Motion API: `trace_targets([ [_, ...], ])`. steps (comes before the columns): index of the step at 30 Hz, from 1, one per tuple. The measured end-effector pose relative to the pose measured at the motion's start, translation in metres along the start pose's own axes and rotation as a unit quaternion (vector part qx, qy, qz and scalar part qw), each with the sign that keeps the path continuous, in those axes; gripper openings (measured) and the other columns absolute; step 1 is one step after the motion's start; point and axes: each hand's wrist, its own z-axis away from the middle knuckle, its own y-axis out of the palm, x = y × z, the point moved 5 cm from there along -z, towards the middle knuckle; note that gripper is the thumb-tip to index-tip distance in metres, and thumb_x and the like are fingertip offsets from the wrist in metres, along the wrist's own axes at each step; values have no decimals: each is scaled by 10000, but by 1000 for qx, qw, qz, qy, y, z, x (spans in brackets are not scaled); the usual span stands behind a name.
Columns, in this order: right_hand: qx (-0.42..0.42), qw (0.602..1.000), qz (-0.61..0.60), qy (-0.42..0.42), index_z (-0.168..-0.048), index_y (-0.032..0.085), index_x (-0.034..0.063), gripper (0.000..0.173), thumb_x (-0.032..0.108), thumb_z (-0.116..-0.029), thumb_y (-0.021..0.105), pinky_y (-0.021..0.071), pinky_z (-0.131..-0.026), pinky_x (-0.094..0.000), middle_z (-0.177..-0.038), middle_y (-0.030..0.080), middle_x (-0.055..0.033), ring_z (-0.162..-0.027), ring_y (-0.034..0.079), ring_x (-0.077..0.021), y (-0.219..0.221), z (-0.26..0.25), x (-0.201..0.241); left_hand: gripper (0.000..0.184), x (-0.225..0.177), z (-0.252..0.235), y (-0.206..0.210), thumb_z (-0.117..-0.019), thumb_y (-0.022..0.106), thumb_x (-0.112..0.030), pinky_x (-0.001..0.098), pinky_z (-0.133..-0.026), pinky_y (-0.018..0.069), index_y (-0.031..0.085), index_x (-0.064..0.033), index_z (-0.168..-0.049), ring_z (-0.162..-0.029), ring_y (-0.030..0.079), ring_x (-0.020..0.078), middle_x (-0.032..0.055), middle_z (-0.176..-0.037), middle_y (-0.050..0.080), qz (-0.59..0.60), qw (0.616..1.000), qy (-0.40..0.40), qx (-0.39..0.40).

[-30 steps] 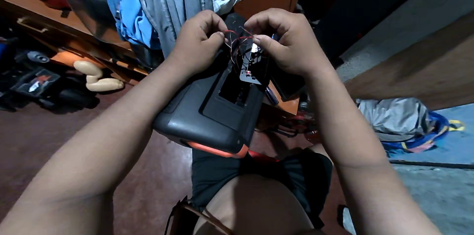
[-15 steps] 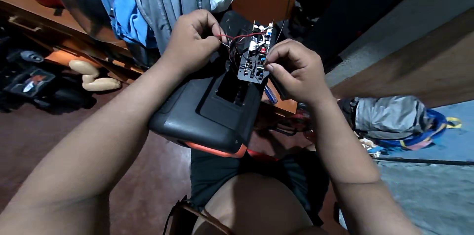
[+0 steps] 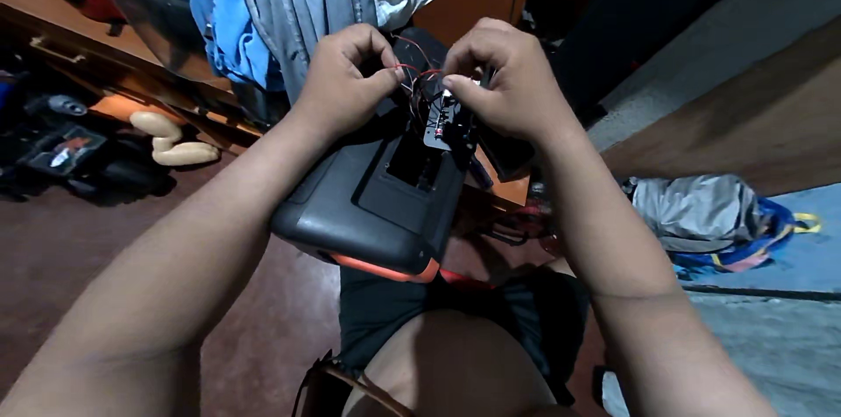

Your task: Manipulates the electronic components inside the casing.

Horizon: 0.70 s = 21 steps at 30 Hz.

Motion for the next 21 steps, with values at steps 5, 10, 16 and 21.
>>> trace_targets([
  [5, 115, 968, 206, 88, -1077, 797, 222, 248, 367, -973, 624, 378, -942, -533, -1050, 642, -72, -1047, 594, -252, 27, -20, 12, 81, -1, 1, -1, -938, 656, -128, 209, -743, 544, 653, -63, -985, -806, 631, 21, 1, -946, 672, -9, 1000, 14, 6],
  [10, 94, 951, 255, 150, -1110, 771, 183, 291, 362, -949, 608, 394, -926, -525, -1099, 627, -86, -1057, 591, -265, 35, -29, 7, 87, 0, 2, 0, -920, 670, -152, 221, -742, 537, 682, -69, -944, -815, 632, 31, 10, -958, 697, -17, 999, 40, 21],
  [16, 118, 957, 165, 209, -1060, 807, 228, 330, 334, -932, 522, 325, -999, -546, -1084, 626, -49, -1120, 558, -216, 32, -37, -3, 74, 0, 1, 0, -870, 668, -146, 247, -842, 528, 674, -75, -854, -958, 634, 70, 36, -1000, 684, -26, 997, 68, 41],
  [21, 169, 950, 145, 218, -1019, 786, 192, 267, 407, -976, 633, 354, -961, -565, -1111, 633, -66, -1134, 562, -235, 36, -44, -6, 108, -4, 2, 0, -857, 620, -130, 248, -891, 506, 688, -83, -787, -1017, 625, 78, 37, -1002, 684, -30, 996, 71, 49],
])
